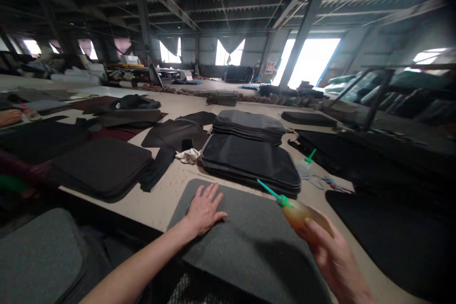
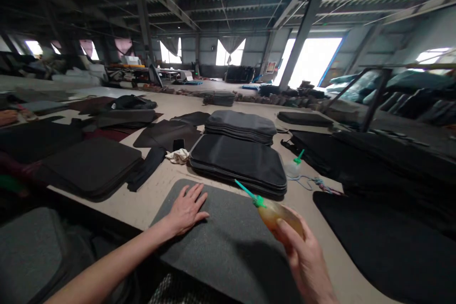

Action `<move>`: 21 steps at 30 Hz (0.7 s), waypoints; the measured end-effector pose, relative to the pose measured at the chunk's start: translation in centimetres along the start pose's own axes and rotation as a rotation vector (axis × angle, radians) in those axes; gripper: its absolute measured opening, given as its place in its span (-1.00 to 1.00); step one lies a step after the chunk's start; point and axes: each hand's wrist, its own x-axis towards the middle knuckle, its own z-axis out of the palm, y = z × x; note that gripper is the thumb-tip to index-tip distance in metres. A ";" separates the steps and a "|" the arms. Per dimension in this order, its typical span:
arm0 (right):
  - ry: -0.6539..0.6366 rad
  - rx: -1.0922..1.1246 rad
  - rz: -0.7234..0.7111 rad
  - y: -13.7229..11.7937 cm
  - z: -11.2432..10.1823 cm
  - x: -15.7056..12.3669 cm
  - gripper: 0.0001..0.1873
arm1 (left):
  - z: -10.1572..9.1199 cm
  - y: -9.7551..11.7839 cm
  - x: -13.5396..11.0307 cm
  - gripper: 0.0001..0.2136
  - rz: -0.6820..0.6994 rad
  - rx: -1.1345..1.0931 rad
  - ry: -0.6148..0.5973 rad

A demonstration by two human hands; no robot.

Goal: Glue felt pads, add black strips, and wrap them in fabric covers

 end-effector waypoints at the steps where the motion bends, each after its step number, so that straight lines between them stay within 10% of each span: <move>1: -0.017 0.063 0.052 0.1 1.5 -0.1 -0.34 | -0.5 0.8 -0.6 -0.32 0.017 -0.034 -0.012; 9: -0.278 0.092 0.251 3.0 9.7 -0.6 -0.50 | -1.5 3.9 -4.6 -0.34 0.087 -0.230 -0.061; 21: -0.847 -0.504 -0.158 5.4 16.3 -2.1 -0.33 | 1.3 3.7 -6.4 -0.33 -0.058 -0.269 -0.198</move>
